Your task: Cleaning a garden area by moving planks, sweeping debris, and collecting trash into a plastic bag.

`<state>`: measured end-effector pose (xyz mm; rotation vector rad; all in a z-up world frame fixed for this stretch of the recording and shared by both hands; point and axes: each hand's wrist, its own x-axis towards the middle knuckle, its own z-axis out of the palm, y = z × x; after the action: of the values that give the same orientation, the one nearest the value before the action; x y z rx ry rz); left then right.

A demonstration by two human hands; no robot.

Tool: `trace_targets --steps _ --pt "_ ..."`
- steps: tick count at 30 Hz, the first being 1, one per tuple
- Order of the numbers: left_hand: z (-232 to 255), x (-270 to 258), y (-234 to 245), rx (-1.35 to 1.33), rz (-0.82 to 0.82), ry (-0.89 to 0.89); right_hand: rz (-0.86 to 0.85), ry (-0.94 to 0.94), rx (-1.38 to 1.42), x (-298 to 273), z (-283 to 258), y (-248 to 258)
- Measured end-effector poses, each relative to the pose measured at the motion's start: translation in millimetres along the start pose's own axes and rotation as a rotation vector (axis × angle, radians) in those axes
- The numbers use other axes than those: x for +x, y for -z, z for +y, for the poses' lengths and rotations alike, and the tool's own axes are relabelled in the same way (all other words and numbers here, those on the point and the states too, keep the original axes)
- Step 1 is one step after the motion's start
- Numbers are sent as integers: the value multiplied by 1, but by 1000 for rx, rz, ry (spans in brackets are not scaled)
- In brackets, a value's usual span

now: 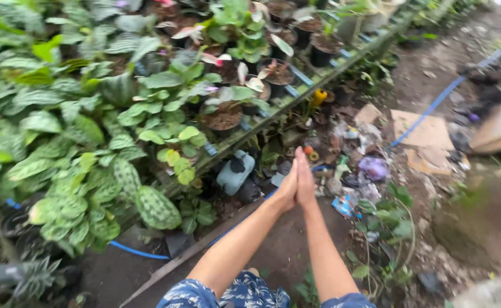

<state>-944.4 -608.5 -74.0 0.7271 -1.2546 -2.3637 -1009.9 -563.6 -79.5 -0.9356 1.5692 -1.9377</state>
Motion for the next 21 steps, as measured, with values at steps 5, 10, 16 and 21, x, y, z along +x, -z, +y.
trace_targets --steps 5,10,16,21 --pt "127 -65 29 305 247 -564 -232 -164 367 22 -27 -95" --pt "163 -141 128 1077 554 -629 -408 -389 859 -14 -144 -208" --pt "188 -288 251 260 665 -550 -530 -325 396 -116 -115 -378" --pt "186 -437 393 291 844 -925 -752 -211 300 -295 -120 -533"
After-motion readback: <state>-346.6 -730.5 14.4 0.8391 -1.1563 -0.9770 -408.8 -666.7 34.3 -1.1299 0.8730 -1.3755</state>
